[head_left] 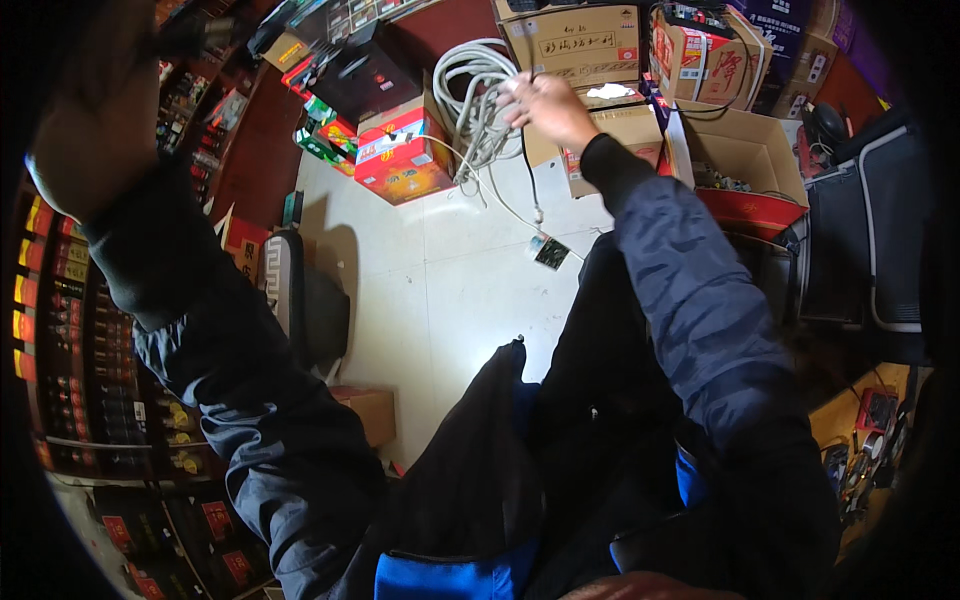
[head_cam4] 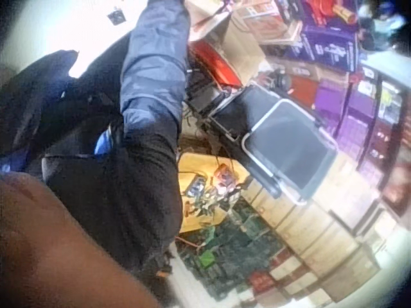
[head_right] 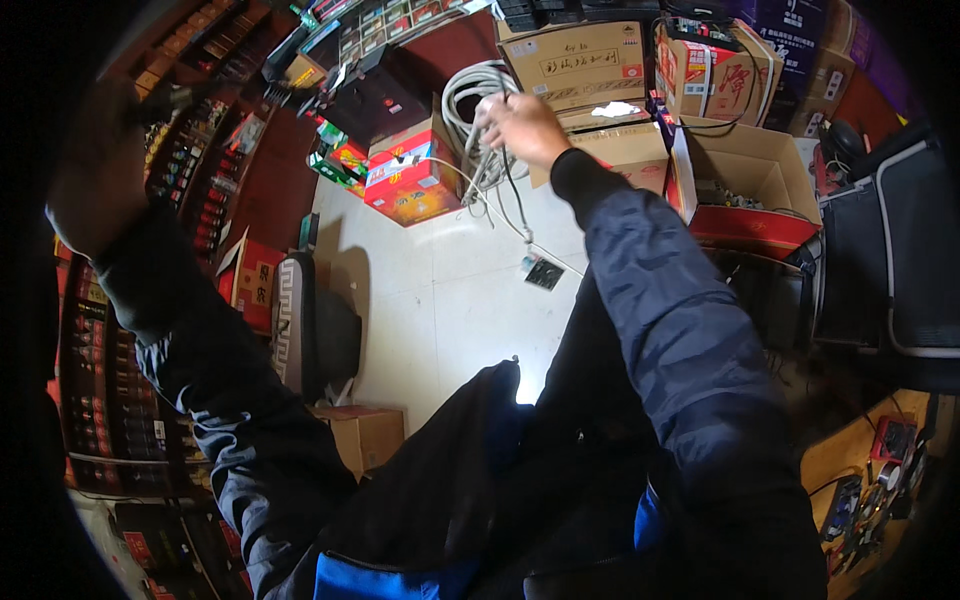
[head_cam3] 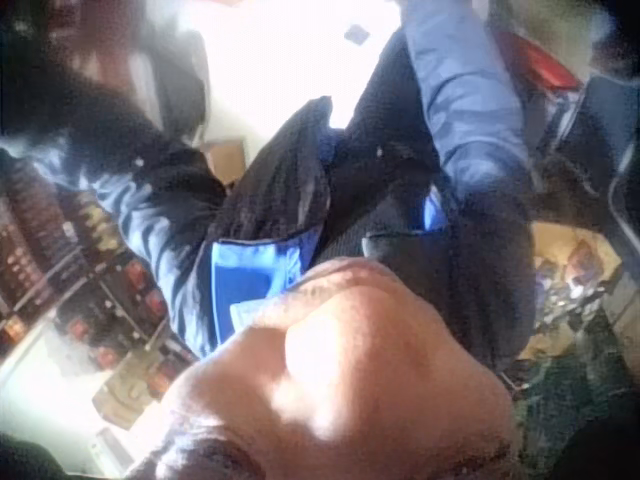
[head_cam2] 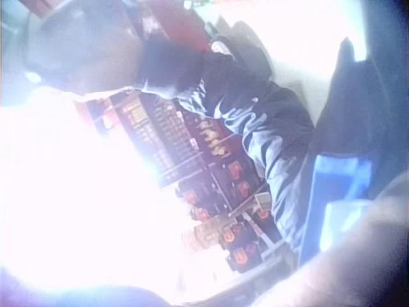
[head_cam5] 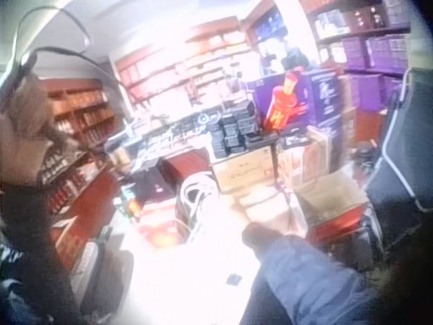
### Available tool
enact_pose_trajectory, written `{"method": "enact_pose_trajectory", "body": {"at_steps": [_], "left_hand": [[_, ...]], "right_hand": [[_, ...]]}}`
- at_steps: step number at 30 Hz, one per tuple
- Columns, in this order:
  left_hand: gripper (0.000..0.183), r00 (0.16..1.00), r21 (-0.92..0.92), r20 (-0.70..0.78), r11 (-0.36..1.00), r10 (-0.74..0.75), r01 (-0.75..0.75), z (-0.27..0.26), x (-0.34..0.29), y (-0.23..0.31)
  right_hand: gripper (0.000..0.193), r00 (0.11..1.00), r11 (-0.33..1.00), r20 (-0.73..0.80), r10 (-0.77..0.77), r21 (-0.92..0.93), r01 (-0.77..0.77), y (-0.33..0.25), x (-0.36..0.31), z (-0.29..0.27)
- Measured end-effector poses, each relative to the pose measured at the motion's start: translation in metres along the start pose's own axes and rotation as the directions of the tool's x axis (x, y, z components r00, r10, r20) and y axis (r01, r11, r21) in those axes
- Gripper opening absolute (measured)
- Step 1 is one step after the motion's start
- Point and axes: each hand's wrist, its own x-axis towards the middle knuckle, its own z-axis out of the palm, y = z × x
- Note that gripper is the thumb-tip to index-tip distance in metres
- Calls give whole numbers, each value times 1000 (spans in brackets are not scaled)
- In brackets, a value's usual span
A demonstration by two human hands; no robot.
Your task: The person assembles a small black electronic device by inserting a circuit board into a case, connecting wires, and closing the enclosure. They then place the assembled unit into a plastic bag and handle additional cables and components on the workbench.
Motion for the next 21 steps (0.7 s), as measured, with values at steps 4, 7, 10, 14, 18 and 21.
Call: {"method": "enact_pose_trajectory", "body": {"at_steps": [4,7,10,14,18,21], "left_hand": [[34,991,-6,-71,993,-118,118,-46,-46,-19],[28,981,-191,-74,968,-179,162,-52,-79,-62],[29,909,-358,-261,907,-325,221,-46,-99,-114],[31,885,-535,-206,805,-418,256,-26,-98,-195],[29,874,-675,-121,685,-470,274,13,-76,-269],[27,858,-726,-121,634,-500,267,49,-59,-308]], "right_hand": [[41,982,982,75,-175,85,168,-65,-24,-46],[45,910,915,103,-402,12,403,-135,-44,-74],[32,954,925,51,-297,265,273,-201,-75,-109],[26,901,900,-17,-434,-57,432,-246,-77,-153],[29,952,960,-200,-233,-206,192,-243,-62,-222],[25,954,953,-191,-231,-241,182,-207,-60,-283]]}}
